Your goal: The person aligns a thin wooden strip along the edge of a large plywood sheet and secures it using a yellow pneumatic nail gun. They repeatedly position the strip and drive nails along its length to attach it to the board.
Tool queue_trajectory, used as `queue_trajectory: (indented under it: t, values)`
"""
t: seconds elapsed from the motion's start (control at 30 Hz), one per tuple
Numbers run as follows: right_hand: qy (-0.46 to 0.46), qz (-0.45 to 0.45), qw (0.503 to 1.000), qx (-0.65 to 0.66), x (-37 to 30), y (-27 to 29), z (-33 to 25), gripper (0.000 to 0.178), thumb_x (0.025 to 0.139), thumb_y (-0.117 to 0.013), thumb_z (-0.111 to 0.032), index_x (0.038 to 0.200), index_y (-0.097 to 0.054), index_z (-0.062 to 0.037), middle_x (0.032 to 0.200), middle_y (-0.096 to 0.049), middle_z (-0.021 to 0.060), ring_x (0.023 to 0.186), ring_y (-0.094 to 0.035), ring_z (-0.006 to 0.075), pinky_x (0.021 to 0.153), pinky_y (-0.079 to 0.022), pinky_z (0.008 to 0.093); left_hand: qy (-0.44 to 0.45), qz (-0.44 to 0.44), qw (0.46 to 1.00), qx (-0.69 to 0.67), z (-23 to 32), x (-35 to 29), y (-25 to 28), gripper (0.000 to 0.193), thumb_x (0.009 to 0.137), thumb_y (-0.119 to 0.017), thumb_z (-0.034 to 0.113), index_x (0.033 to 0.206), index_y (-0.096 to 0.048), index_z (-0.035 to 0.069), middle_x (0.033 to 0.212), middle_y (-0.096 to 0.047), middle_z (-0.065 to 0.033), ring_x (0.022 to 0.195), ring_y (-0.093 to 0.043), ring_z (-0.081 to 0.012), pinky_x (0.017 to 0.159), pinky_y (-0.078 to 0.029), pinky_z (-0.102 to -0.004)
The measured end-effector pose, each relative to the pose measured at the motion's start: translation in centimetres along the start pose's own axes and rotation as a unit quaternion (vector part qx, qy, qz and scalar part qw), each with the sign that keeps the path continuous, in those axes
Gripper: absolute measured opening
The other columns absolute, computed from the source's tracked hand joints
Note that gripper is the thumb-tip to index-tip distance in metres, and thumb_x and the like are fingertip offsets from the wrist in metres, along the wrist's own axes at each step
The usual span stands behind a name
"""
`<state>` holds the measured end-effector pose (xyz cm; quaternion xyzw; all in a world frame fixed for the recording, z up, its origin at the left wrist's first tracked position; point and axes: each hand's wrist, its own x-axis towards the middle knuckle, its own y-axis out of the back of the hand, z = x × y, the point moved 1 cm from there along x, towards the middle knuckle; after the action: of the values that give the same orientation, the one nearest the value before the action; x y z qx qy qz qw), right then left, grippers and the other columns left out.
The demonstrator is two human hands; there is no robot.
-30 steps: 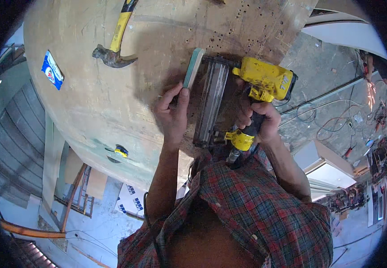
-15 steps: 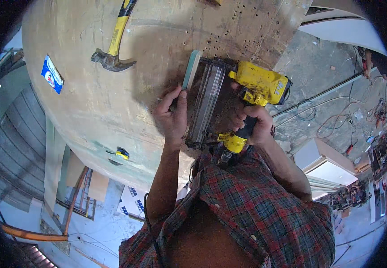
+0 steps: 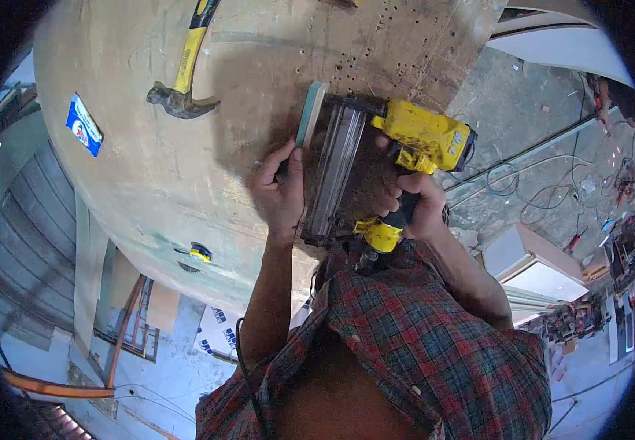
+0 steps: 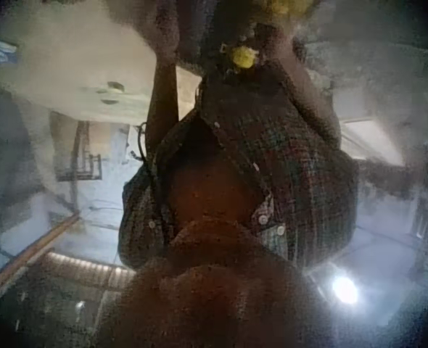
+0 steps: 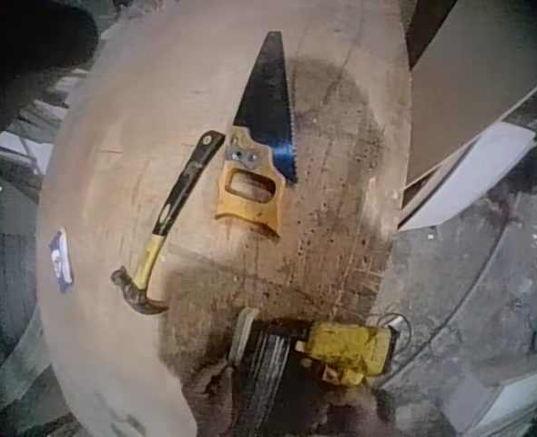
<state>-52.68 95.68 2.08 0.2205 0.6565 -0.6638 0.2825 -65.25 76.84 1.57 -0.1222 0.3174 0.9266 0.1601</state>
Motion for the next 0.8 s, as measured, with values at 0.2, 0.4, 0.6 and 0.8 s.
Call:
queue_trajectory:
  t: [0.2, 0.4, 0.6, 0.8]
  values:
    - [0.017, -0.008, 0.999, 0.046, 0.3, 0.0, 0.5, 0.063, 0.078, -0.054, -0.012, 0.14, -0.044, -0.0031, 0.071, -0.048, 0.0028, 0.055, -0.05, 0.0166, 0.054, -0.047, 0.0327, 0.003, 0.005, 1.0, -0.012, -0.7, -0.2, 0.0, 0.022, 0.092, -0.071, 0.012, 0.112, -0.074, 0.002, 0.107, -0.073, -0.0116, 0.103, -0.066, -0.0193, 0.094, -0.049, -0.0325]
    - [0.028, 0.009, 1.0, 0.007, 0.2, -0.2, 0.5, 0.062, 0.078, -0.055, -0.011, 0.138, -0.046, -0.0023, 0.07, -0.048, 0.0032, 0.054, -0.05, 0.017, 0.053, -0.047, 0.0331, -0.001, 0.011, 1.0, -0.005, 0.5, -0.1, -0.3, 0.021, 0.093, -0.069, 0.007, 0.112, -0.073, 0.0, 0.101, -0.072, -0.0092, 0.095, -0.063, -0.0159, 0.09, -0.049, -0.0313]
    - [0.032, 0.03, 0.999, 0.009, 0.2, -0.4, 0.6, 0.06, 0.076, -0.055, -0.011, 0.134, -0.049, -0.0014, 0.068, -0.048, 0.0038, 0.054, -0.05, 0.0167, 0.052, -0.046, 0.033, -0.003, 0.001, 1.0, 0.009, -0.5, -0.3, 0.0, 0.023, 0.093, -0.072, 0.015, 0.113, -0.074, 0.004, 0.108, -0.071, -0.0106, 0.102, -0.065, -0.0192, 0.093, -0.049, -0.0323]
    - [0.019, -0.014, 1.0, -0.015, 0.2, 0.0, 0.5, 0.058, 0.083, -0.053, -0.014, 0.139, -0.044, -0.0057, 0.072, -0.045, -0.0007, 0.06, -0.048, 0.014, 0.061, -0.045, 0.0321, 0.003, -0.001, 1.0, 0.006, -0.9, -0.2, 0.0, 0.023, 0.092, -0.072, 0.014, 0.113, -0.074, 0.004, 0.108, -0.071, -0.0105, 0.102, -0.065, -0.0194, 0.093, -0.049, -0.0324]
